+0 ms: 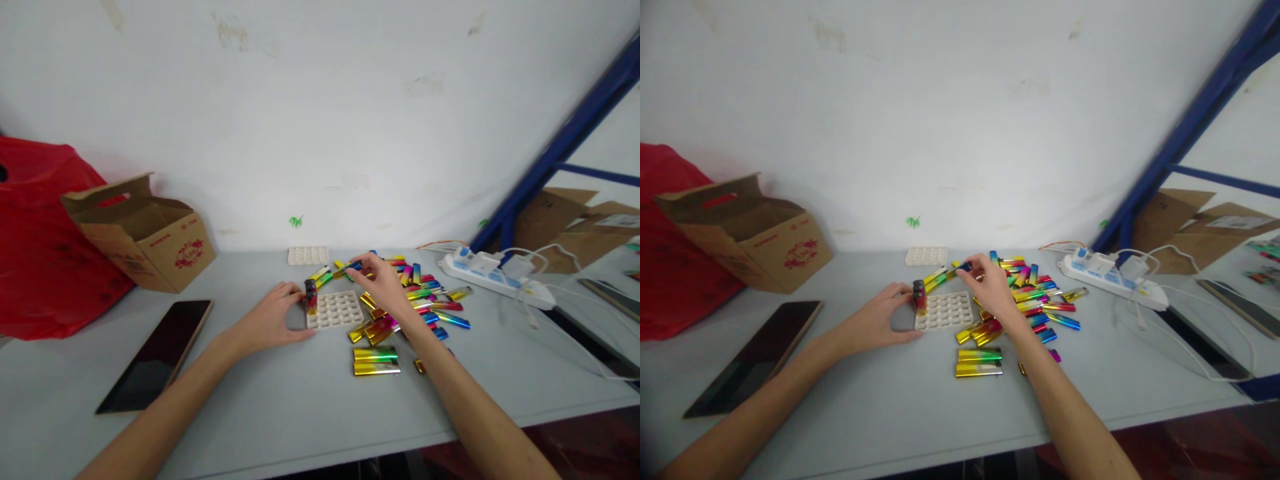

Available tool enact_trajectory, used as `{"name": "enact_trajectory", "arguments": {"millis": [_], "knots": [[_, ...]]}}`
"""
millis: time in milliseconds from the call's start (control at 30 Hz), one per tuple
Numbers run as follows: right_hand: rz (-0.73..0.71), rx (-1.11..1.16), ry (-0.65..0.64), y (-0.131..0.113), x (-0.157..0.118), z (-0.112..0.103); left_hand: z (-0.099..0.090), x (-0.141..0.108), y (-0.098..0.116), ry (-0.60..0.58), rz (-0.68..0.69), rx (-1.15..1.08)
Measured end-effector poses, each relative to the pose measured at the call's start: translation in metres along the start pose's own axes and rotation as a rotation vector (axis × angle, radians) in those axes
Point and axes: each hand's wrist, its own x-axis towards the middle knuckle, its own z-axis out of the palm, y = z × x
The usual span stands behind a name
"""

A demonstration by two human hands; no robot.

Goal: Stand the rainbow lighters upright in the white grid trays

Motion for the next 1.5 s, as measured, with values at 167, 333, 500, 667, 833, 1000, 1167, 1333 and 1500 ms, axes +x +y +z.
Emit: {"name": "enact_trajectory", "arguments": {"millis": [167, 333, 500, 667, 833, 1000, 1167, 1333, 1500], "knots": [[0.22, 0.642, -0.053, -0.02, -0.003, 0.011, 0.003, 0.0, 0.001, 0.008, -0.018, -0.006], [0.337, 0.89, -0.231, -0.038, -0.012, 0.014, 0.004, 0.001, 0.004, 0.022, -0.032, 0.003], [0.355, 0.66, -0.257, -0.038, -0.017, 0.025, 0.004, 0.001, 0.003, 0.025, -0.024, 0.004], [0.075, 0.07, -0.125, -0.034, -0.019, 0.031, 0.005, 0.0, 0.002, 0.037, -0.018, -0.001], [-0.015, -0.102, -0.078, -0.034, -0.022, 0.033, 0.007, -0.001, 0.0, 0.051, -0.002, 0.001], [-0.039, -0.138, -0.063, -0.037, -0.025, 0.037, 0.006, -0.001, 0.001, 0.037, -0.004, -0.003], [-0.063, -0.161, -0.056, -0.041, -0.028, 0.038, 0.005, -0.001, 0.001, 0.036, -0.005, -0.002], [-0.201, -0.226, -0.138, -0.042, -0.031, 0.035, 0.005, 0.0, 0.002, 0.029, -0.01, -0.002], [-0.261, -0.405, -0.216, -0.041, -0.029, 0.031, 0.006, 0.0, 0.002, 0.033, -0.019, 0.002]]}}
